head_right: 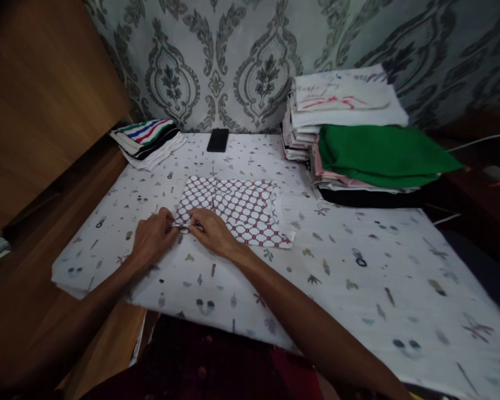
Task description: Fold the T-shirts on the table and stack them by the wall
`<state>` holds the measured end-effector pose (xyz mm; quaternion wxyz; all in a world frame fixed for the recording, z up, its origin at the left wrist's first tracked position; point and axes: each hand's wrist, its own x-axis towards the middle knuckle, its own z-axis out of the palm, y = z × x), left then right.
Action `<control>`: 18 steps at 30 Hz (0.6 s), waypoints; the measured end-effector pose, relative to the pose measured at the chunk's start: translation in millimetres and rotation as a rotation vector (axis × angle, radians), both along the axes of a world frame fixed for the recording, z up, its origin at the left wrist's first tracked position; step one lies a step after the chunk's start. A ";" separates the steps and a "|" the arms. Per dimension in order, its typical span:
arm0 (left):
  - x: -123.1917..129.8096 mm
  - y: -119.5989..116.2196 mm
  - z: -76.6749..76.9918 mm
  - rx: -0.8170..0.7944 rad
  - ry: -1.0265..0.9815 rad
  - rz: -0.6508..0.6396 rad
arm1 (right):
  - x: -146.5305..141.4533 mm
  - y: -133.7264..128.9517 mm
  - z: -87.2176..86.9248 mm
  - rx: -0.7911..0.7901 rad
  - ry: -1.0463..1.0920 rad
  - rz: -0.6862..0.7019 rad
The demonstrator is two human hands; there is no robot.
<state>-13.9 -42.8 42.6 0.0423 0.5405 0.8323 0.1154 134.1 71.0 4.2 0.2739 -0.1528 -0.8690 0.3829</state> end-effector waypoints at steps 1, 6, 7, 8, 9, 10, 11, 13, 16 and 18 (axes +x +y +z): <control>0.2 -1.3 0.2 0.000 0.003 0.000 | 0.1 0.3 -0.5 0.030 -0.006 0.011; -3.3 -10.0 1.0 0.022 -0.036 -0.030 | 2.2 -1.2 -1.2 0.145 -0.045 0.023; -6.8 -10.6 1.2 0.036 -0.089 -0.036 | 3.0 -1.9 -0.4 0.151 -0.043 0.023; -11.3 -10.1 1.6 0.056 -0.166 -0.033 | 3.8 -2.4 0.9 0.154 -0.035 0.021; -16.7 -8.6 2.3 0.080 -0.270 -0.022 | 4.5 -2.5 2.4 0.157 -0.019 0.011; -22.4 -5.8 3.4 0.106 -0.392 -0.002 | 4.7 -1.9 4.0 0.161 0.001 -0.013; -27.8 -1.8 4.8 0.130 -0.522 0.023 | 4.5 -0.5 5.6 0.166 0.022 -0.056; -36.2 9.7 8.9 0.153 -0.760 0.073 | 1.8 5.1 8.2 0.183 0.041 -0.187; -40.0 33.3 16.0 0.143 -0.964 0.156 | -6.4 17.2 9.1 0.201 -0.047 -0.359; -38.6 50.3 19.5 0.112 -1.025 0.211 | -12.0 23.8 8.2 0.205 -0.157 -0.386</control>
